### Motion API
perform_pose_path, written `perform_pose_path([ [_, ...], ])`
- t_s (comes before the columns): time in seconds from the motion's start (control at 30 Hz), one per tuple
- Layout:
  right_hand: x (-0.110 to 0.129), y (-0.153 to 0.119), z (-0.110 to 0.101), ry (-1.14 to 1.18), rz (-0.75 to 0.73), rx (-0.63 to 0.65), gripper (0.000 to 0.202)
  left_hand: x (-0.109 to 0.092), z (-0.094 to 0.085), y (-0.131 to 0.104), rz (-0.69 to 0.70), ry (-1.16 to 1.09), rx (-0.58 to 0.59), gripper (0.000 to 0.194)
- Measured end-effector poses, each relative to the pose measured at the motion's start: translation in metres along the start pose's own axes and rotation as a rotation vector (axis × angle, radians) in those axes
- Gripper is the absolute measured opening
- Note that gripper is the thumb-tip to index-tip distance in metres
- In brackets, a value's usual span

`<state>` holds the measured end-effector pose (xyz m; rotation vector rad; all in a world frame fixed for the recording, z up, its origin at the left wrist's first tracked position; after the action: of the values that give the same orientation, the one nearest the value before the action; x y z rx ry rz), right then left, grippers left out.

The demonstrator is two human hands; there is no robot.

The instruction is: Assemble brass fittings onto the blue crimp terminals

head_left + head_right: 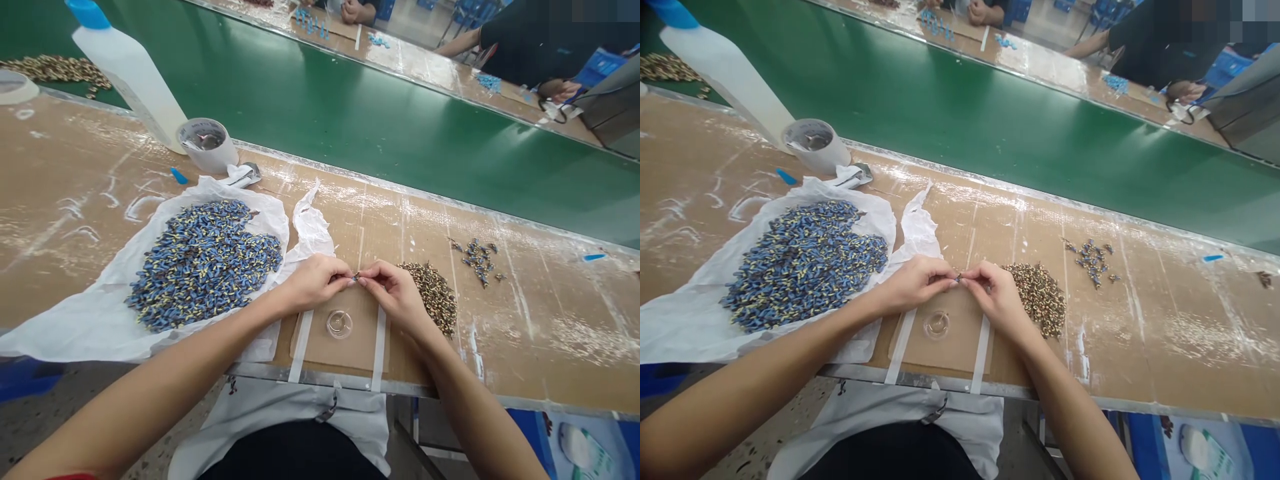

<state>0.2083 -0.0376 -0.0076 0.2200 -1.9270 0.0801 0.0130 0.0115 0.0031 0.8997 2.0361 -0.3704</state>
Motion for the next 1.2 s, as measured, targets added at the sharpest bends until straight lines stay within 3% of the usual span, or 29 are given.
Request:
perform_pose_path([
  [0.2,0.0,-0.001,0.005,0.087,0.027,0.077,0.014,0.005,0.0,0.0,-0.003,-0.006,0.082,0.018],
  [0.43,-0.003,-0.008,0.015,-0.069,0.012,-0.006,0.016,0.006,0.0,0.0,-0.046,-0.041,0.075,0.018],
  [0.63,-0.003,-0.011,0.022,-0.04,0.03,-0.077,0.017,0.005,0.0,0.001,-0.074,-0.062,0.075,0.02],
  [0.87,0.002,-0.007,0.014,-0.124,0.034,0.03,0.016,0.004,0.0,0.002,-0.068,0.002,0.101,0.02],
  [1.03,0.0,-0.004,0.011,-0.029,0.082,0.089,0.016,0.003,0.001,0.002,-0.064,-0.022,0.079,0.02],
  [1.2,-0.001,-0.001,0.013,0.184,0.161,-0.034,0.021,0.001,0.0,0.001,-0.094,-0.121,0.03,0.021],
])
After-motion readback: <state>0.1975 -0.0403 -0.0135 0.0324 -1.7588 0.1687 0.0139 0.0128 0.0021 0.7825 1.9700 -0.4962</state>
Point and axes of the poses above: each hand's wrist, its own y-axis towards the middle knuckle, its own z-axis out of the palm, x = y × z, the point moved 1 cm from there along y, towards the middle knuckle
